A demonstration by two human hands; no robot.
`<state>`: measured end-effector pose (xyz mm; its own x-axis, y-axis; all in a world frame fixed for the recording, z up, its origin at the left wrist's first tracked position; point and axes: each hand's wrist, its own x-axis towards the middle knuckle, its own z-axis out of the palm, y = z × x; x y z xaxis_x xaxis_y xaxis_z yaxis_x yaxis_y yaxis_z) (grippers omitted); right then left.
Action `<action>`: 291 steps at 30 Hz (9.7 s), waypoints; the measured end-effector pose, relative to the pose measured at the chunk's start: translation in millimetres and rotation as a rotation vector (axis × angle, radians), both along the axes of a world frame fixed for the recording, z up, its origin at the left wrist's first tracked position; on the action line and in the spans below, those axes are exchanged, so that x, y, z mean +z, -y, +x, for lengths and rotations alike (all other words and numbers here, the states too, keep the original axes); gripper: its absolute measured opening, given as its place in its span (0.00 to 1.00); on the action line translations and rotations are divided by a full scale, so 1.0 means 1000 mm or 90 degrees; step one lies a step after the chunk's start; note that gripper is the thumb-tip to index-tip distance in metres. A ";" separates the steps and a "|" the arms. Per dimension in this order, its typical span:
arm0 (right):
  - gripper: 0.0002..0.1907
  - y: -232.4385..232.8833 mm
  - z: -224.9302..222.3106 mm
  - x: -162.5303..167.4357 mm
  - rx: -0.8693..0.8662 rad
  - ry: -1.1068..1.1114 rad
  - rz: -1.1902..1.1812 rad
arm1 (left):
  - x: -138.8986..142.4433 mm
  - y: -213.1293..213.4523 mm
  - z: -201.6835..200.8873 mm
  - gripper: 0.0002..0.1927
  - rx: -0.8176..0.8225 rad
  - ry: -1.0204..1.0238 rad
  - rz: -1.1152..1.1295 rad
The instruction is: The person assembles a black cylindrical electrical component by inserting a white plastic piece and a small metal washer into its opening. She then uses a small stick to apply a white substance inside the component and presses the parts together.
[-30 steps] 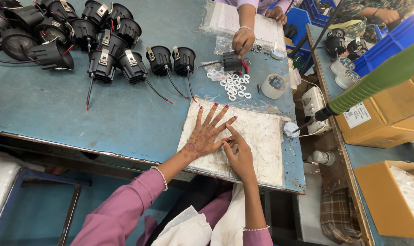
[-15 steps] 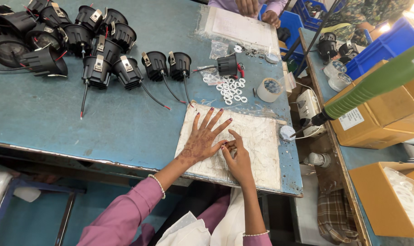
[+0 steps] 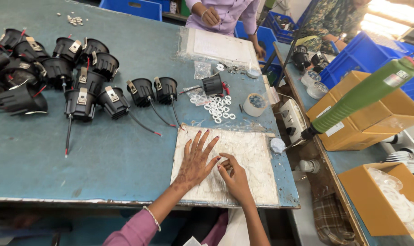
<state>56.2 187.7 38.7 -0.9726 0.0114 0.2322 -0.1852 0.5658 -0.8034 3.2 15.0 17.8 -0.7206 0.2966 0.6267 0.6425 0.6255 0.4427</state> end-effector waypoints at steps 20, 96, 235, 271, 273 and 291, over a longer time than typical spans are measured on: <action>0.14 -0.020 -0.119 -0.022 -0.048 0.060 -0.186 | -0.020 0.019 -0.039 0.31 -0.005 0.114 0.083; 0.15 -0.039 0.120 0.009 0.050 0.051 -0.186 | -0.013 -0.026 0.155 0.57 -0.184 0.294 0.260; 0.10 -0.047 0.112 -0.249 0.037 0.230 -0.123 | 0.004 -0.007 0.091 0.52 -0.182 0.583 0.264; 0.12 -0.007 0.154 0.002 0.019 0.124 -0.257 | -0.002 -0.014 0.125 0.36 -0.492 0.754 1.017; 0.13 -0.008 0.159 0.006 -0.005 0.108 -0.198 | -0.002 -0.013 0.129 0.35 -0.462 0.815 1.039; 0.14 -0.016 0.184 0.035 -0.003 -0.016 -0.146 | 0.009 -0.028 0.149 0.43 -0.358 0.723 0.880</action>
<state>240.6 203.3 73.3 -0.9662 0.0713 0.2476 -0.2049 0.3703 -0.9060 152.4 43.0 26.6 -0.9222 0.3840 -0.0457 -0.3062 -0.6529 0.6928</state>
